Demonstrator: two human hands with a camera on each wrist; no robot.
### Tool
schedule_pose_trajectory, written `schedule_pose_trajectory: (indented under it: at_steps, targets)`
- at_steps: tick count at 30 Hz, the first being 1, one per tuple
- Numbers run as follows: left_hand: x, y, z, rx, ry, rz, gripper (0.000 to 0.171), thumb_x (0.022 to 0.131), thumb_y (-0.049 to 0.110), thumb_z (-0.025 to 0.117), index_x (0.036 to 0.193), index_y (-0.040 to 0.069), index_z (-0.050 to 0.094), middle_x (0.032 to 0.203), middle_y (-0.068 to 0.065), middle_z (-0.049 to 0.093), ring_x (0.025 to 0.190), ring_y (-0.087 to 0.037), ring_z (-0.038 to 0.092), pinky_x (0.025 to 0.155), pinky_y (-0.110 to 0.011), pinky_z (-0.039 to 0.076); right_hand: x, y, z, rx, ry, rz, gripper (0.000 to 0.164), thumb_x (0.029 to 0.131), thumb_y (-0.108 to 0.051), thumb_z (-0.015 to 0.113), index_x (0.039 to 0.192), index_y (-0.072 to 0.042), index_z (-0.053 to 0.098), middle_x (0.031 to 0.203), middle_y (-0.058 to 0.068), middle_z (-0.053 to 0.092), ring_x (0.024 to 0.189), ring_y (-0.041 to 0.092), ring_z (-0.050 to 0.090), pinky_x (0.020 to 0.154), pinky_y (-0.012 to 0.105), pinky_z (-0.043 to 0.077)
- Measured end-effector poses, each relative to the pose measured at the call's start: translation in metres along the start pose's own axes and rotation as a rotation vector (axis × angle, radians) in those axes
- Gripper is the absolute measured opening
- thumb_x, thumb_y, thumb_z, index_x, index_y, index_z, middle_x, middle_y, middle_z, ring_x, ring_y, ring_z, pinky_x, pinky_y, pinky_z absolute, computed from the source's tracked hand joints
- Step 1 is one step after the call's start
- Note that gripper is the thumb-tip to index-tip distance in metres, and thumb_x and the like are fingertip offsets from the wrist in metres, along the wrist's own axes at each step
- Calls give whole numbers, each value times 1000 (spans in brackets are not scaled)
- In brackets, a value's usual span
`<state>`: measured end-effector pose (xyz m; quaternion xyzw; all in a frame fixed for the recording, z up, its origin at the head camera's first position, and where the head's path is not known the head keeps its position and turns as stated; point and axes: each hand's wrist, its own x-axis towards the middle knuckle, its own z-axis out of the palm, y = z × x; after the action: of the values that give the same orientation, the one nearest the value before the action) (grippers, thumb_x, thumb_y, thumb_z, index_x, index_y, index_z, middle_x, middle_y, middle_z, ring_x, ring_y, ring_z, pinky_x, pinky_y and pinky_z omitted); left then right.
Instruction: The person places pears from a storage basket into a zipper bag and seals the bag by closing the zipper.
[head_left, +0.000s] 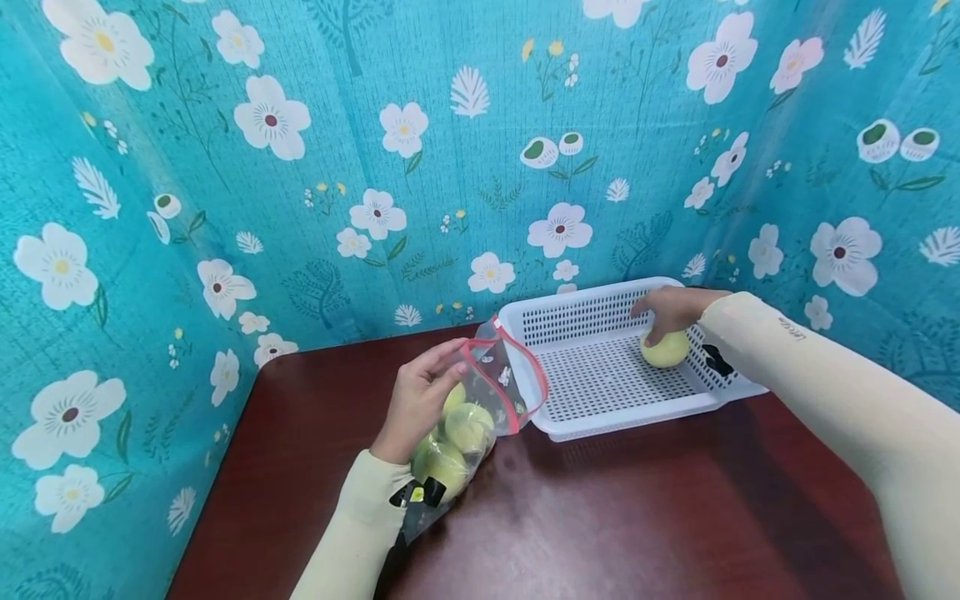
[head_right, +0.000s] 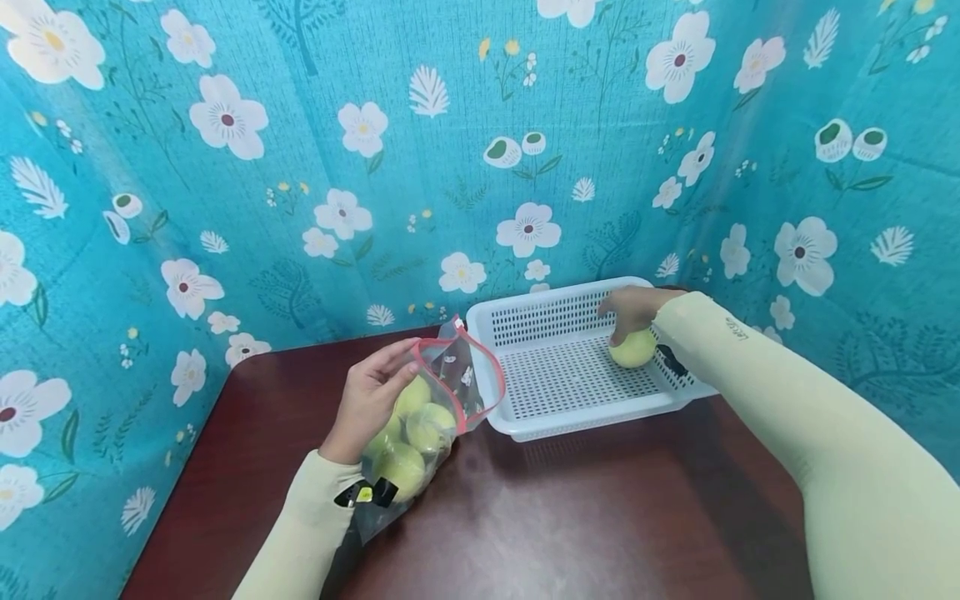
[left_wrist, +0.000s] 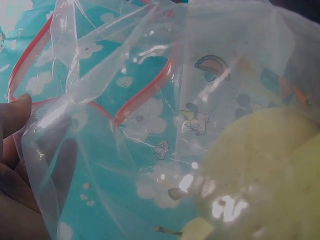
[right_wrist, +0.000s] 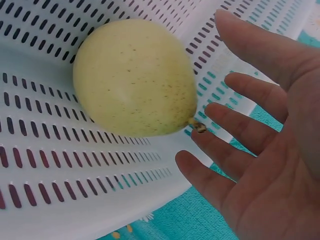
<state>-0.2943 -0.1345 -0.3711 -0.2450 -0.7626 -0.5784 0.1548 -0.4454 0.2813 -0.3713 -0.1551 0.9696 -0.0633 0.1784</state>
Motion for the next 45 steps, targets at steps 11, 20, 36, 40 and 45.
schedule_pose_trajectory:
  at_steps: [11, 20, 36, 40, 45]
  targets:
    - [-2, 2, -1, 22, -1, -26, 32, 93, 7, 65, 125, 0, 64, 115, -12, 69, 107, -18, 64, 82, -36, 53, 6, 12, 7, 25, -14, 15, 63, 82, -22, 80, 136, -2, 55, 137, 31, 46, 122, 49, 43, 93, 63, 40]
    - [-5, 3, -1, 22, 2, -35, 32, 93, 6, 65, 125, 0, 64, 115, -13, 68, 105, -17, 65, 82, -28, 53, 12, 17, 13, 23, -39, 54, 69, 80, -23, 82, 137, 2, 51, 138, 31, 45, 122, 48, 45, 95, 63, 39]
    - [-2, -1, 1, 0, 3, -38, 32, 93, 7, 65, 125, 3, 65, 116, -10, 68, 107, -15, 64, 82, -27, 52, 20, 19, 14, -6, -69, 44, 68, 81, -30, 81, 135, 2, 54, 133, 29, 51, 122, 47, 46, 97, 61, 39]
    - [-1, -2, 1, -4, 5, -44, 32, 94, 7, 64, 125, 3, 65, 115, -10, 69, 107, -15, 64, 83, -27, 52, 23, 21, 16, 11, -73, 68, 71, 77, -31, 84, 132, 3, 56, 127, 29, 54, 117, 46, 49, 94, 60, 41]
    - [-1, -3, 1, -3, 8, -46, 32, 93, 6, 65, 125, 3, 65, 115, -11, 69, 106, -16, 65, 82, -27, 53, 24, 19, 17, 47, -111, 134, 74, 73, -29, 87, 132, 2, 56, 128, 27, 52, 114, 41, 49, 93, 60, 42]
